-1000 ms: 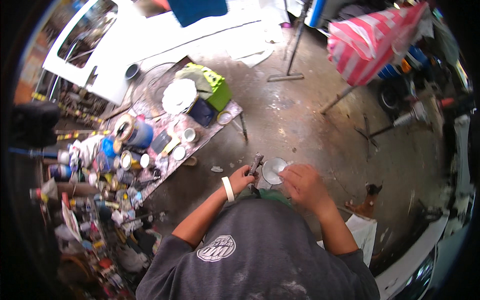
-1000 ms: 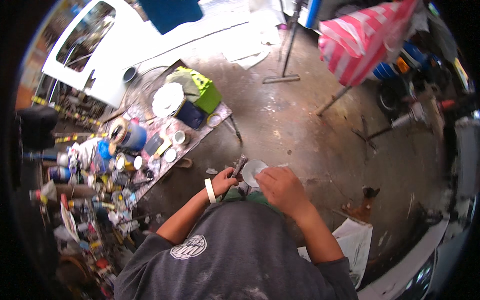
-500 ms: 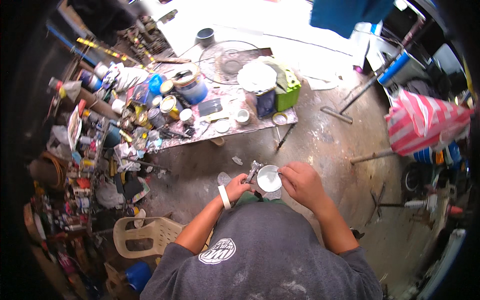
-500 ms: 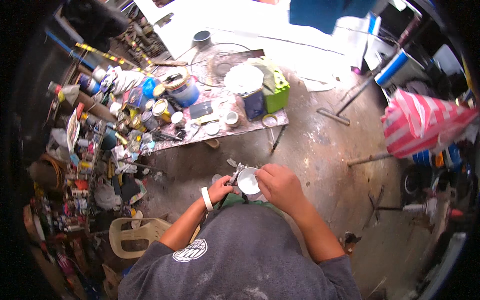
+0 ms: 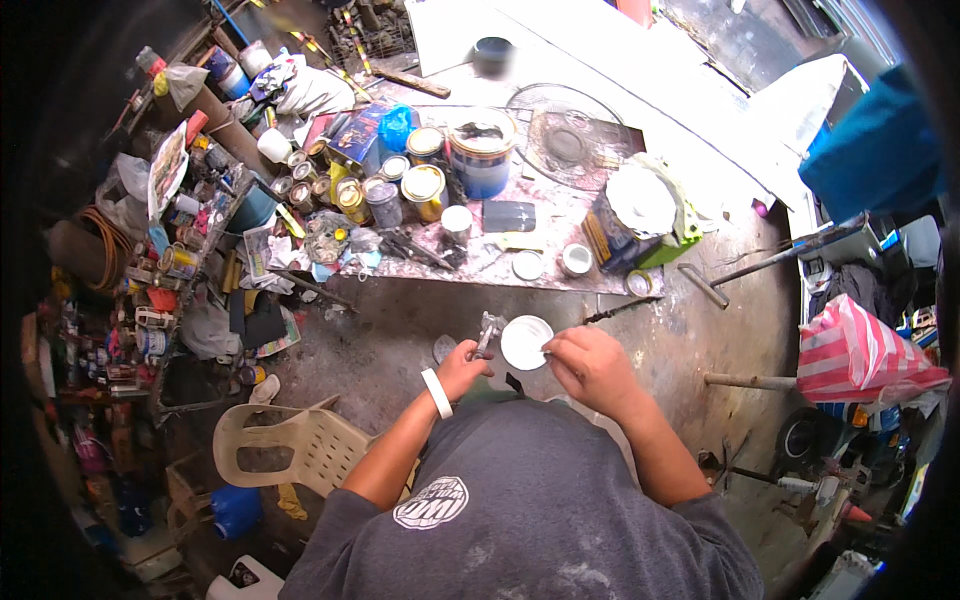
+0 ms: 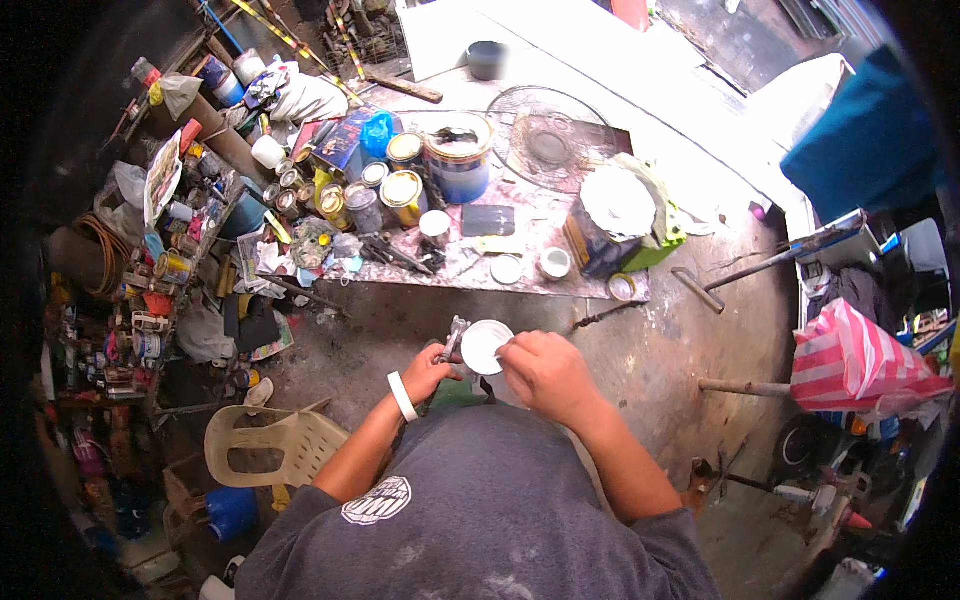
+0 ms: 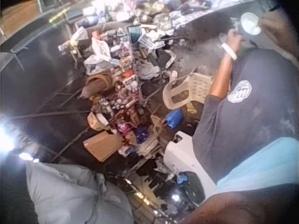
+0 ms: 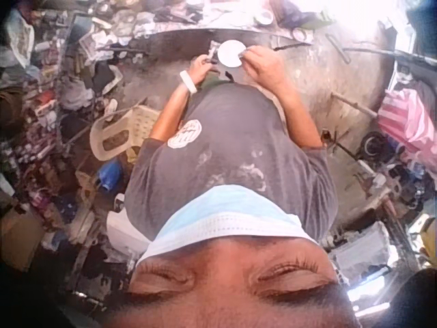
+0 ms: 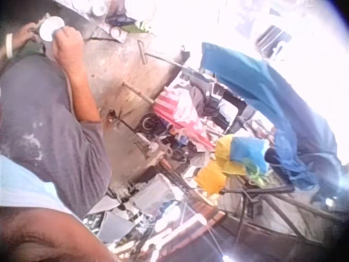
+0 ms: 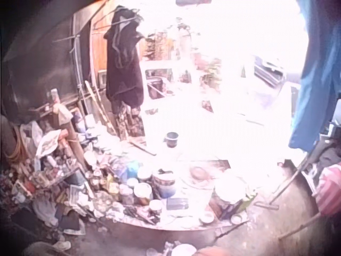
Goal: The person mixes white paint in a small metal cup by pouring liquid from a can and using a flat metal tool to stir and scrape the sides.
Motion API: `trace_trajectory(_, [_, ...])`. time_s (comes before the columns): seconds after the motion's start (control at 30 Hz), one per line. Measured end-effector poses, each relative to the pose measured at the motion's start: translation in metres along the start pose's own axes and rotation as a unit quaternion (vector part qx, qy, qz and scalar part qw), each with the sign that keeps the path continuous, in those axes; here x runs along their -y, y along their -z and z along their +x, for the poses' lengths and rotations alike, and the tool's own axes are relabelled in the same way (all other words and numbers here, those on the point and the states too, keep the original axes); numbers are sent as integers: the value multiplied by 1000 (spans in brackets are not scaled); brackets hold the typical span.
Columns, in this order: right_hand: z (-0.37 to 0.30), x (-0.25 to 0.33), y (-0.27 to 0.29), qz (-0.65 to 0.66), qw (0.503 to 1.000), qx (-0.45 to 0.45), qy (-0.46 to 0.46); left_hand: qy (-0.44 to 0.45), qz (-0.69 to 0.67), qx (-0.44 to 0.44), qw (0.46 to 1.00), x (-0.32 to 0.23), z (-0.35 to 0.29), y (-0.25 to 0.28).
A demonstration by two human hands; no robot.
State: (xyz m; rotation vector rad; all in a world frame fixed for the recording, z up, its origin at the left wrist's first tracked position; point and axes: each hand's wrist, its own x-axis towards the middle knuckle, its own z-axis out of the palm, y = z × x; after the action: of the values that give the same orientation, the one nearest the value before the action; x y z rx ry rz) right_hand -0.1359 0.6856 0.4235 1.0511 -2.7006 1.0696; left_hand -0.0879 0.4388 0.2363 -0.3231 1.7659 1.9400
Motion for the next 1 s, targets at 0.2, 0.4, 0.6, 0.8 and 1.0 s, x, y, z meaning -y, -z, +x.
trace_trajectory(0.2, [70,19,-53,9,999,-33,-15,8,5,-16,1000,-18,19,83])
trace_trajectory(0.4, [114,11,-70,-42,997,-57,-38,-5,-18,-48,999,-24,31,132])
trace_trajectory(0.6, [113,12,-101,1,981,-124,-151,-35,67,-114,991,-31,39,141])
trace_trajectory(0.8, [107,17,-103,199,938,-129,-252,-51,115,-141,982,-34,50,148])
trace_trajectory(1.0, [126,-4,-72,-11,996,-69,-54,-29,55,-129,990,-48,57,146])
